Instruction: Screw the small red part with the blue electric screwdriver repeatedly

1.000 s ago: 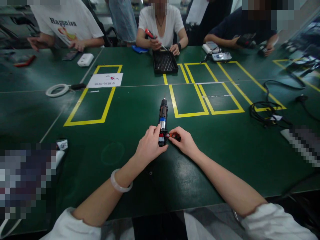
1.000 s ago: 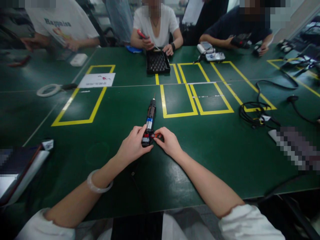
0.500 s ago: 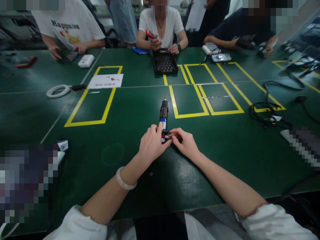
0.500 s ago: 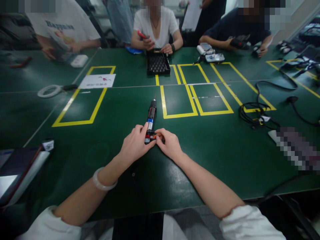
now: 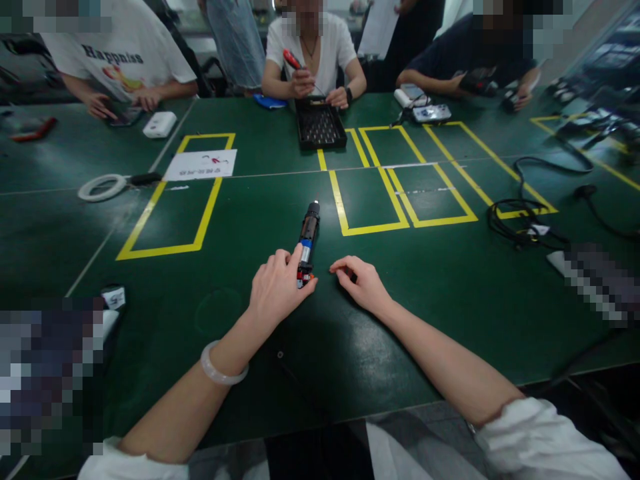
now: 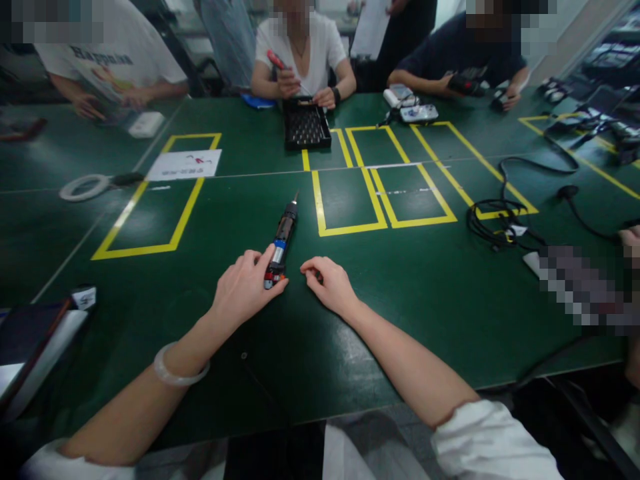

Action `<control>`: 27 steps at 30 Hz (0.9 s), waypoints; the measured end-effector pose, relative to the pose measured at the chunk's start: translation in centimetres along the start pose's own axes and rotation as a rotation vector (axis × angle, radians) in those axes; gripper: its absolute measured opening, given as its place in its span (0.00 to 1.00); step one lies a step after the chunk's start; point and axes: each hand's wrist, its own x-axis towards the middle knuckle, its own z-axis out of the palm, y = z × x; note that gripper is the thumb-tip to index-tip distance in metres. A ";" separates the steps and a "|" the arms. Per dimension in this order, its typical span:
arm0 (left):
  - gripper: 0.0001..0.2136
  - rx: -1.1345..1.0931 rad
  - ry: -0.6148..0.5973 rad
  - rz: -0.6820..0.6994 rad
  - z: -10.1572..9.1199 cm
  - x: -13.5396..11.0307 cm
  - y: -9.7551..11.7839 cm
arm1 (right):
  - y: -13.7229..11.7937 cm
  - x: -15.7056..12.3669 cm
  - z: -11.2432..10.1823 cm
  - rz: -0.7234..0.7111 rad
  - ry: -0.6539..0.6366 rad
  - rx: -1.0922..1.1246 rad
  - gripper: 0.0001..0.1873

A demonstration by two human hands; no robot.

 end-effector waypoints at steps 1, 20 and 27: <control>0.34 0.013 -0.012 -0.008 -0.1 -0.3 -0.7 | 0.0 0.0 -0.1 0.001 -0.003 -0.007 0.08; 0.33 0.332 -0.237 -0.466 -1.5 -5.8 -19.8 | -0.3 -0.1 0.2 -0.032 -0.082 0.011 0.08; 0.34 0.344 -0.311 -0.591 -1.6 -6.1 -22.6 | -0.3 0.0 0.1 -0.044 -0.096 -0.009 0.08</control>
